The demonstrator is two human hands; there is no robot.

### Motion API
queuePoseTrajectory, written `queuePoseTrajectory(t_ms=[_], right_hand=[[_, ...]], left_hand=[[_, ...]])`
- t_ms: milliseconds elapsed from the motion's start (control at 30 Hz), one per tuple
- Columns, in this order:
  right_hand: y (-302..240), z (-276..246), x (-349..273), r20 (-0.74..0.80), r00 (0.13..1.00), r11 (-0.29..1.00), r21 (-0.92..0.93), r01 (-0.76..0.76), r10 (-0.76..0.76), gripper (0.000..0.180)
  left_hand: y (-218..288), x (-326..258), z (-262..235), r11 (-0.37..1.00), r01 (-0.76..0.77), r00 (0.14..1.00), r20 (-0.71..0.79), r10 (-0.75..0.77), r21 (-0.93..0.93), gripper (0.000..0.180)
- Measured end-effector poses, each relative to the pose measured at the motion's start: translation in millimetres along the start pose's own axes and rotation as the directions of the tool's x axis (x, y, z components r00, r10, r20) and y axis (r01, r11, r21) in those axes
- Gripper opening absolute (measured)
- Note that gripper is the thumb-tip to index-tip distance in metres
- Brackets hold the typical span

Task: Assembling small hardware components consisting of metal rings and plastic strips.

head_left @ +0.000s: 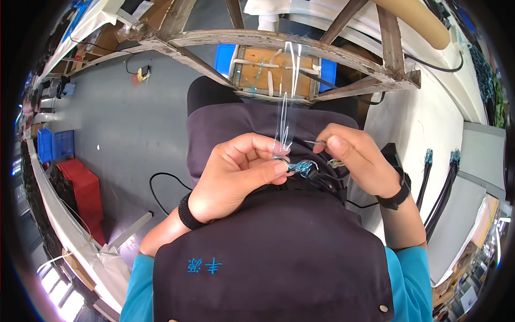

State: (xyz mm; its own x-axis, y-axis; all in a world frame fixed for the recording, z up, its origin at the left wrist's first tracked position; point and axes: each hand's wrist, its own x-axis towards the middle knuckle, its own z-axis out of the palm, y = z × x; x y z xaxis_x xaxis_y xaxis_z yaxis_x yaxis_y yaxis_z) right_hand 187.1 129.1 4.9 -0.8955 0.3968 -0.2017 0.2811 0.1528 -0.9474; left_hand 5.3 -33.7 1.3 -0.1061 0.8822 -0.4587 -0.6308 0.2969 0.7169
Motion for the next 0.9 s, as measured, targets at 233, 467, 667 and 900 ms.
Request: queuePoseTrajectory(t_ms=[233,467,667,900], right_hand=[[-17,18,26,0.138,0.990,0.999,0.014,0.035,-0.037,0.032],[24,6,-10,-0.134,0.991,0.999,0.033,-0.009,0.014,0.032],[131,-93,-123,-0.841,0.526,0.795,-0.234,-0.560,0.123,0.033],[172,-102,-147,-0.928,0.358,0.160,-0.371,-0.915,-0.101,0.027]], left_hand=[[-1,-2,0,0.999,0.005,1.000,0.008,-0.005,0.047,0.018],[-3,-6,-7,0.999,-0.015,1.000,-0.013,0.016,0.037,0.016],[-5,2,-5,0.999,-0.004,0.999,0.032,0.005,-0.033,0.017],[3,7,10,1.000,0.002,0.998,0.055,-0.001,-0.008,0.019]])
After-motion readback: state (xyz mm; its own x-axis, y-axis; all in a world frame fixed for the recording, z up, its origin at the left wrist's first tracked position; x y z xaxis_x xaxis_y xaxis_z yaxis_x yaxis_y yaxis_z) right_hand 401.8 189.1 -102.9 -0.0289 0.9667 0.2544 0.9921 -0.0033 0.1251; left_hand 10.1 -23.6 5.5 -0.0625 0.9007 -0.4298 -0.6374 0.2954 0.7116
